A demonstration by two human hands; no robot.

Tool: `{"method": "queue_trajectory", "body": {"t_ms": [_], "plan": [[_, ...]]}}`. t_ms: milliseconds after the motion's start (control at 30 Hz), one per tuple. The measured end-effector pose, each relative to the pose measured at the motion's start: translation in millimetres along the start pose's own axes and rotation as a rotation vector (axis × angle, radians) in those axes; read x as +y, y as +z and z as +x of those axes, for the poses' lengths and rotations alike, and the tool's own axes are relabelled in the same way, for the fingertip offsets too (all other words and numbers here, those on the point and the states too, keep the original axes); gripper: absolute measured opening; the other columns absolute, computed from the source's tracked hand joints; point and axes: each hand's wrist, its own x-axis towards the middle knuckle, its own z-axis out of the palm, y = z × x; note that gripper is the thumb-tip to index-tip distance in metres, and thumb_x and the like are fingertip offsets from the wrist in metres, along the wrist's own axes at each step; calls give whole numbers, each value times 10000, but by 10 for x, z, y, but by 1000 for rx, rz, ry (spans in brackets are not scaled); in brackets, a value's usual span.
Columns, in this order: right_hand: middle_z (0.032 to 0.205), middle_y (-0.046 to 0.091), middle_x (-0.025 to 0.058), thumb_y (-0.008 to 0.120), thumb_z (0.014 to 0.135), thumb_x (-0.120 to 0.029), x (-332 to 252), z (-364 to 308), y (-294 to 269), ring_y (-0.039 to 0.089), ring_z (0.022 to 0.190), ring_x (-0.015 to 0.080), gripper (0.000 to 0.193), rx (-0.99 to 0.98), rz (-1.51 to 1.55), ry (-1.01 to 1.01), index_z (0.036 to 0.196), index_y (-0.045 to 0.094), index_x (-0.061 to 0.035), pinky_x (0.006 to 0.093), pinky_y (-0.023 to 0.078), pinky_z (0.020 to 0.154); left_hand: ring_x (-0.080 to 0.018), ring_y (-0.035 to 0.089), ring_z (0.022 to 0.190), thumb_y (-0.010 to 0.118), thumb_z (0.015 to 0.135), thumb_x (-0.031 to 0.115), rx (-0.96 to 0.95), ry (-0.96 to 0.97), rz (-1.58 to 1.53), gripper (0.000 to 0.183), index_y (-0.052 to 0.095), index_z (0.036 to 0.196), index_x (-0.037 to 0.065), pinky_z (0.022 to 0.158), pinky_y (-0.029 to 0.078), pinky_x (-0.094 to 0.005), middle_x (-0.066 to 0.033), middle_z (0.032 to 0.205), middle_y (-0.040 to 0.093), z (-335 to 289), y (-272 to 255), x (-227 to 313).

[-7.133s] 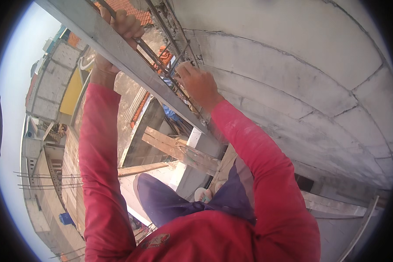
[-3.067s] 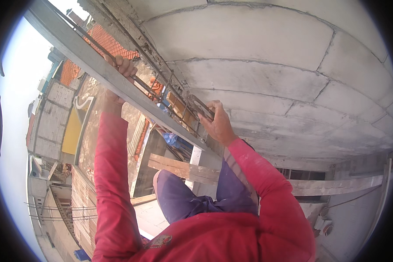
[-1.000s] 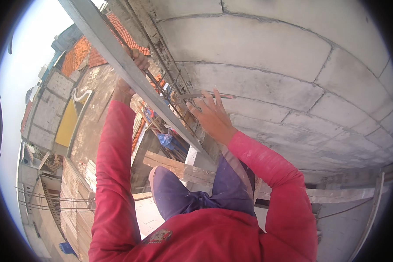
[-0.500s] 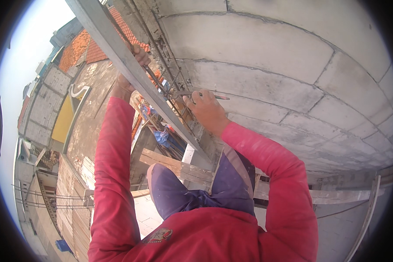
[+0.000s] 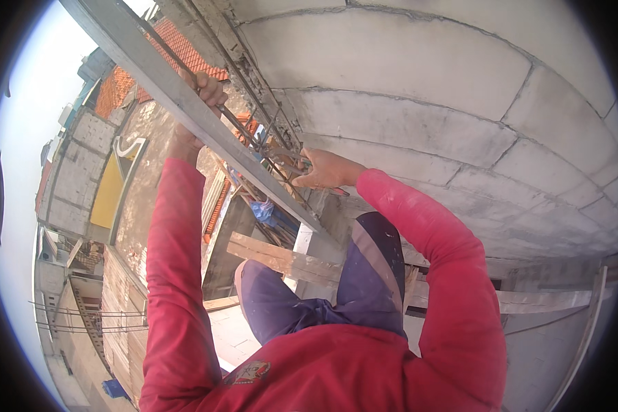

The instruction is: The person is installing a metal frame onto a concrete wall at a construction site. They use a hammer to secure the frame and adjust its position. The person also moves around the site, handling tools and materials.

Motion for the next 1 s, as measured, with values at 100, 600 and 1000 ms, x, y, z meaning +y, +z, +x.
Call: {"method": "queue_trajectory", "body": {"t_ms": [100,600,1000], "plan": [[794,676,98,735,951,-362,42,-62,-38,665,691,286,404,401,-448,-213,1176,592,-59,427,525,639,-109,383,736,517,1082,504,44,-24,-8,375,516,950,152,754,368,-286,53,761,382,-8,20,4],[795,631,153,658,1018,-357,92,-77,84,631,638,243,370,-136,269,156,1031,564,0,388,521,633,-107,360,729,458,1087,564,69,-30,10,444,492,933,149,761,371,-287,55,755,356,-19,29,19],[721,607,71,651,1011,-451,168,-159,69,621,573,256,415,352,-370,-169,1040,612,-39,374,515,553,-105,360,724,451,1095,555,62,-37,10,436,503,940,150,762,378,-287,55,752,348,-12,50,30]]}}
